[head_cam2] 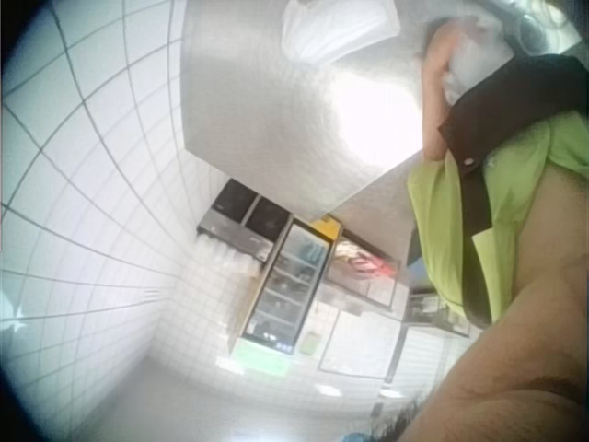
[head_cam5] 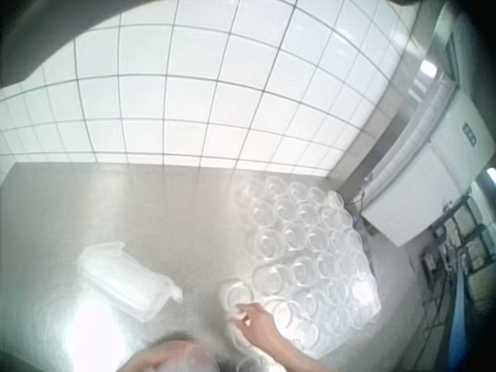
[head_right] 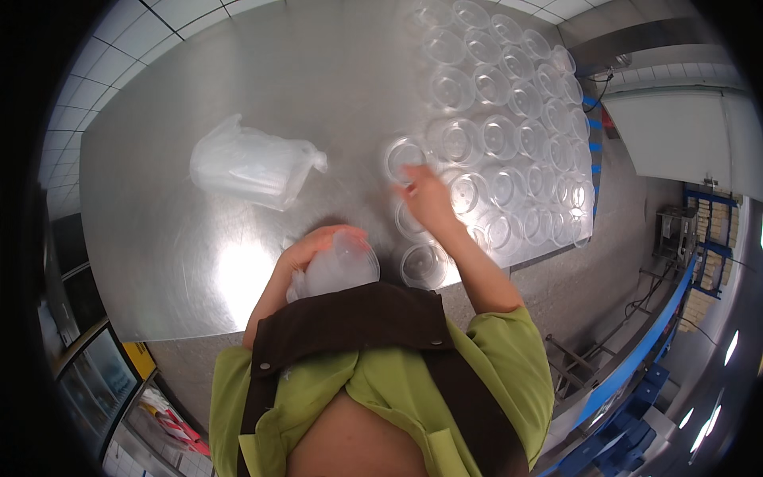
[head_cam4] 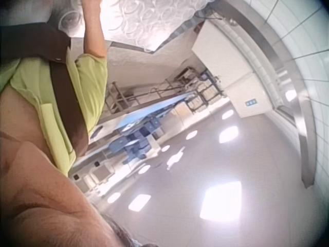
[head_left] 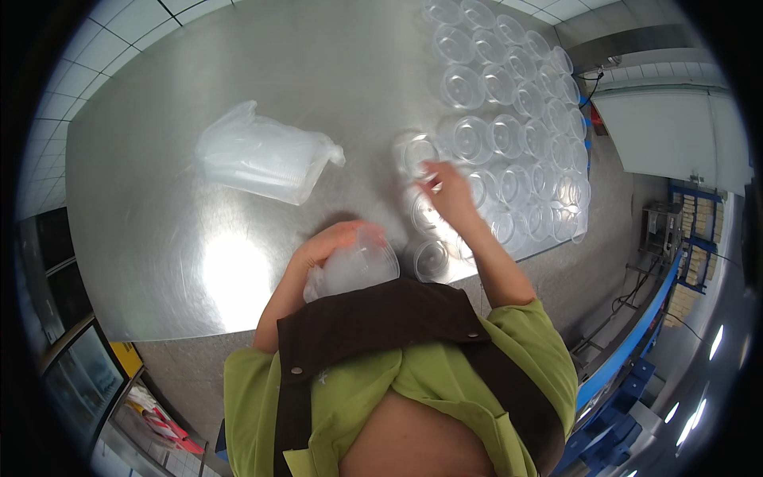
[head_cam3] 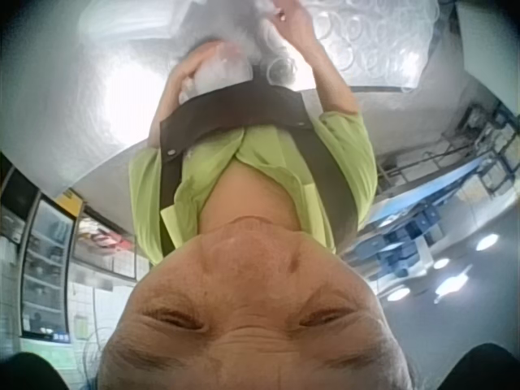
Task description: The person repeatedly picks clear plastic containers from a large stack on a stainless steel table and places them one by one onto a growing pile. The action is continuous and repetitive throughout the clip.
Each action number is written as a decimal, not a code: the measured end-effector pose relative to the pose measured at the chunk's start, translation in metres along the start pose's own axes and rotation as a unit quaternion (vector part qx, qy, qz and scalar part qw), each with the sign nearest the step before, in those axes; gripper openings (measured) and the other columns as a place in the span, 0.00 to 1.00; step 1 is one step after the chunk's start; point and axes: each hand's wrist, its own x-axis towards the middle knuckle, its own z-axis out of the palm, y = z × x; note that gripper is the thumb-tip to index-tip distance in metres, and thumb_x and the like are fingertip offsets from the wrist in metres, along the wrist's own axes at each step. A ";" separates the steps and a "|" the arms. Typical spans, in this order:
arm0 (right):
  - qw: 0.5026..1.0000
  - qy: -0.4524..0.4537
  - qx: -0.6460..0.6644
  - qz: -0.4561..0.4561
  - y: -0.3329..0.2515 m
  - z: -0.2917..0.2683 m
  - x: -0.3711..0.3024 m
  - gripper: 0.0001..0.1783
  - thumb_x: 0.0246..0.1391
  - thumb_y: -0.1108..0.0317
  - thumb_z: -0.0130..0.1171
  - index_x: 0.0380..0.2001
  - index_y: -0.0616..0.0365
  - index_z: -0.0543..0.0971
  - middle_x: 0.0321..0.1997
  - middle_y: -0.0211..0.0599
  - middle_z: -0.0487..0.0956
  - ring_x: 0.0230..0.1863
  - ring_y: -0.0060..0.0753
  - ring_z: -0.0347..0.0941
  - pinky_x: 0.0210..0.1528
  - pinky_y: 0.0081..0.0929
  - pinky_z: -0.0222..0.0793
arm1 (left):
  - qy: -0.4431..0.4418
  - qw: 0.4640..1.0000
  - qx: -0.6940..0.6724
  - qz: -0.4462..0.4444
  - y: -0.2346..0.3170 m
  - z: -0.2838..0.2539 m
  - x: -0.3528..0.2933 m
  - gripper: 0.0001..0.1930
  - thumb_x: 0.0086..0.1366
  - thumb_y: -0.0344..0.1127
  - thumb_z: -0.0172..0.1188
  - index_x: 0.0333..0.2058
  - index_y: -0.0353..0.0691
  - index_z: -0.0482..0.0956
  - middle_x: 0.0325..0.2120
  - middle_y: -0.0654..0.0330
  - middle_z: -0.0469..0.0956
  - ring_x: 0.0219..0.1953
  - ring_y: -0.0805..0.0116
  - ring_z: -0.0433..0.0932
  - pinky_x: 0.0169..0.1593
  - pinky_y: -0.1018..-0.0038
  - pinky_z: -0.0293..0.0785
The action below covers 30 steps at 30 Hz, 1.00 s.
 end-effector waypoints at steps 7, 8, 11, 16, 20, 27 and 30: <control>0.953 -0.184 0.169 -0.173 -0.033 0.019 -0.013 0.06 0.51 0.68 0.61 0.33 0.56 0.80 0.32 0.34 0.77 0.33 0.28 0.73 0.35 0.24 0.71 | 0.013 0.998 0.056 -0.002 -0.001 -0.015 0.016 0.37 0.56 0.61 0.54 0.53 0.34 0.69 0.48 0.53 0.74 0.51 0.63 0.72 0.55 0.69 0.66; 0.965 -0.144 0.192 -0.102 -0.026 0.016 -0.003 0.06 0.51 0.69 0.60 0.33 0.57 0.80 0.30 0.31 0.77 0.31 0.25 0.73 0.35 0.22 0.70 | -0.003 0.998 0.069 0.003 0.000 -0.017 0.014 0.39 0.55 0.64 0.54 0.52 0.34 0.69 0.48 0.52 0.74 0.51 0.62 0.72 0.55 0.68 0.66; 0.970 -0.036 0.231 0.069 0.006 -0.006 0.060 0.09 0.51 0.66 0.60 0.30 0.62 0.79 0.24 0.29 0.78 0.27 0.18 0.71 0.31 0.19 0.67 | 0.001 0.999 0.023 -0.048 0.004 -0.009 0.006 0.31 0.64 0.54 0.48 0.54 0.32 0.67 0.52 0.52 0.71 0.53 0.63 0.70 0.57 0.68 0.64; 0.989 0.015 0.037 0.143 0.057 -0.015 0.141 0.15 0.47 0.60 0.62 0.25 0.64 0.78 0.18 0.31 0.75 0.19 0.18 0.67 0.23 0.21 0.63 | 0.091 0.985 -0.145 -0.005 0.012 0.028 -0.022 0.34 0.64 0.56 0.47 0.57 0.31 0.64 0.54 0.48 0.67 0.57 0.60 0.66 0.61 0.67 0.60; 0.968 0.178 -0.168 0.048 0.051 -0.007 0.125 0.19 0.44 0.58 0.65 0.36 0.60 0.79 0.26 0.39 0.78 0.22 0.26 0.71 0.27 0.27 0.67 | 0.077 0.989 -0.125 -0.005 0.013 0.021 -0.028 0.36 0.61 0.57 0.51 0.58 0.31 0.63 0.55 0.48 0.67 0.57 0.61 0.67 0.60 0.67 0.61; 0.923 -0.240 0.075 -0.290 -0.049 0.032 -0.004 0.15 0.49 0.65 0.62 0.41 0.55 0.77 0.36 0.37 0.76 0.36 0.36 0.75 0.37 0.28 0.72 | 0.069 0.997 0.019 0.005 -0.022 -0.025 -0.002 0.39 0.55 0.58 0.57 0.57 0.34 0.63 0.51 0.52 0.71 0.53 0.64 0.69 0.57 0.70 0.63; 0.940 -0.243 0.070 -0.228 -0.060 0.037 -0.012 0.11 0.49 0.67 0.60 0.37 0.56 0.78 0.34 0.38 0.75 0.35 0.40 0.74 0.37 0.30 0.72 | 0.023 1.000 0.019 -0.008 -0.019 -0.028 -0.004 0.37 0.56 0.59 0.54 0.56 0.35 0.65 0.49 0.55 0.72 0.53 0.65 0.69 0.57 0.71 0.63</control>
